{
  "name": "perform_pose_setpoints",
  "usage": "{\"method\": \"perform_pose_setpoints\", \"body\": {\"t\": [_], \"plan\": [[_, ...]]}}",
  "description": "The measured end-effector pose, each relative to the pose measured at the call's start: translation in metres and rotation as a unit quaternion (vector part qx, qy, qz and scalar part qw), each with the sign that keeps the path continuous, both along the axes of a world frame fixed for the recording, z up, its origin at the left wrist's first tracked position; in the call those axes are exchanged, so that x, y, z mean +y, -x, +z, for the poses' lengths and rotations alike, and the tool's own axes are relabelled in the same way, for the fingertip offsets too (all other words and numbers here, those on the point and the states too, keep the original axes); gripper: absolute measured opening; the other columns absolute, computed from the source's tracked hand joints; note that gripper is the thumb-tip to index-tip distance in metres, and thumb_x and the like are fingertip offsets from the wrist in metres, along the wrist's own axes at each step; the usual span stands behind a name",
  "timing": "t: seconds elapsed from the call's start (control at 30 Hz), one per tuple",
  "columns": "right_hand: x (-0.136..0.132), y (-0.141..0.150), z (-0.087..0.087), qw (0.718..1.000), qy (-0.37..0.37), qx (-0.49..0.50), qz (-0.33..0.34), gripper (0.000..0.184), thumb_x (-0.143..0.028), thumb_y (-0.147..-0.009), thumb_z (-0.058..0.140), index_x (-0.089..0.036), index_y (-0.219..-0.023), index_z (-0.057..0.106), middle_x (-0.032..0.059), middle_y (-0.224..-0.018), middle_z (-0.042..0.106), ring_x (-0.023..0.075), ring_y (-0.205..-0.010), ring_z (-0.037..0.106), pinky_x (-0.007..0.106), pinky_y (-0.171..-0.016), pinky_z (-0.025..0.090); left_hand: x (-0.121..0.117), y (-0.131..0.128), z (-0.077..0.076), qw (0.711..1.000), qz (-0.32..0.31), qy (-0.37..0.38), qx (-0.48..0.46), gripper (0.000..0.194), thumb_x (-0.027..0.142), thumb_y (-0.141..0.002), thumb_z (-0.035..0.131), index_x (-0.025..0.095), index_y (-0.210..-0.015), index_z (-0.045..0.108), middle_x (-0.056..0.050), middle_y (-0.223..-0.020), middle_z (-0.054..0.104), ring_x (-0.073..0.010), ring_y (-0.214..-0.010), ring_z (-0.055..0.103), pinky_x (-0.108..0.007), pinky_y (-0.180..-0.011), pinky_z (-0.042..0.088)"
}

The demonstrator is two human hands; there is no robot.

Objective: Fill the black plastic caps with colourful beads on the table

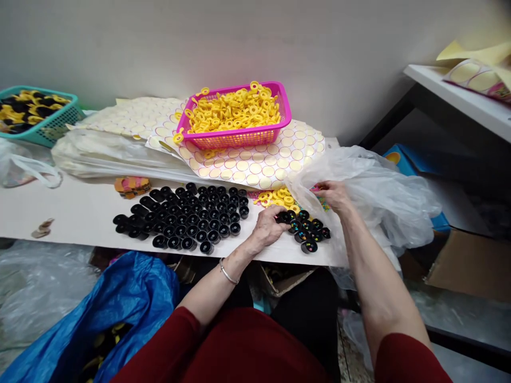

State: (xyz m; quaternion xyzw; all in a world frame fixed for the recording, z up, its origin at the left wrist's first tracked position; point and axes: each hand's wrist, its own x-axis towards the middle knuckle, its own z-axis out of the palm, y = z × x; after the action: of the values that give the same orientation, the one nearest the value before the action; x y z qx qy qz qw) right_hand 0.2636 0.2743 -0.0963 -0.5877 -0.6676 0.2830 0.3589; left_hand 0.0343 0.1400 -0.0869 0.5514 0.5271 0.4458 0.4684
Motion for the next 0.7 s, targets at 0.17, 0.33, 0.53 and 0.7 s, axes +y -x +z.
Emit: {"method": "perform_pose_setpoints", "body": {"t": [0.17,0.33,0.53,0.7], "plan": [[-0.060,-0.016,0.020,0.985,-0.013,0.172,-0.001,0.037,-0.049,-0.054,0.085,-0.021,-0.071,0.068,0.0015,-0.072,0.068,0.0168,-0.067,0.063,0.034,-0.065,0.054,-0.003,-0.015,0.000,0.998,-0.035,0.022,-0.046,0.034,0.005,-0.060,0.072,0.016,-0.093,0.074,0.001,-0.087,0.072,-0.0156,-0.083,0.064,-0.028,-0.082,0.050],[-0.117,-0.001,0.046,0.985,-0.018,0.158,0.071,0.022,-0.036,-0.064,0.085,-0.024,-0.081,0.076,0.0006,-0.080,0.071,0.0172,-0.075,0.064,0.033,-0.072,0.053,-0.012,-0.026,0.001,0.997,-0.063,-0.039,0.012,0.034,0.008,-0.062,0.071,0.018,-0.095,0.074,0.000,-0.094,0.073,-0.0187,-0.092,0.066,-0.030,-0.087,0.051],[-0.149,0.029,0.067,0.945,-0.162,-0.192,0.207,0.017,-0.023,-0.089,0.060,-0.022,-0.083,0.076,0.0056,-0.085,0.071,0.0188,-0.078,0.058,0.033,-0.071,0.045,-0.025,-0.023,-0.001,0.989,-0.089,-0.081,0.091,0.029,0.017,-0.067,0.073,0.019,-0.096,0.074,-0.001,-0.095,0.072,-0.0203,-0.094,0.065,-0.032,-0.088,0.051],[-0.171,0.052,0.080,0.848,-0.238,-0.413,0.232,0.029,-0.006,-0.086,0.050,-0.019,-0.090,0.075,0.0078,-0.085,0.069,0.0201,-0.079,0.049,0.032,-0.068,0.037,-0.035,-0.018,-0.003,0.990,-0.101,-0.074,0.068,0.031,0.015,-0.066,0.073,0.017,-0.097,0.075,-0.002,-0.095,0.072,-0.0197,-0.090,0.065,-0.031,-0.085,0.051]]}}
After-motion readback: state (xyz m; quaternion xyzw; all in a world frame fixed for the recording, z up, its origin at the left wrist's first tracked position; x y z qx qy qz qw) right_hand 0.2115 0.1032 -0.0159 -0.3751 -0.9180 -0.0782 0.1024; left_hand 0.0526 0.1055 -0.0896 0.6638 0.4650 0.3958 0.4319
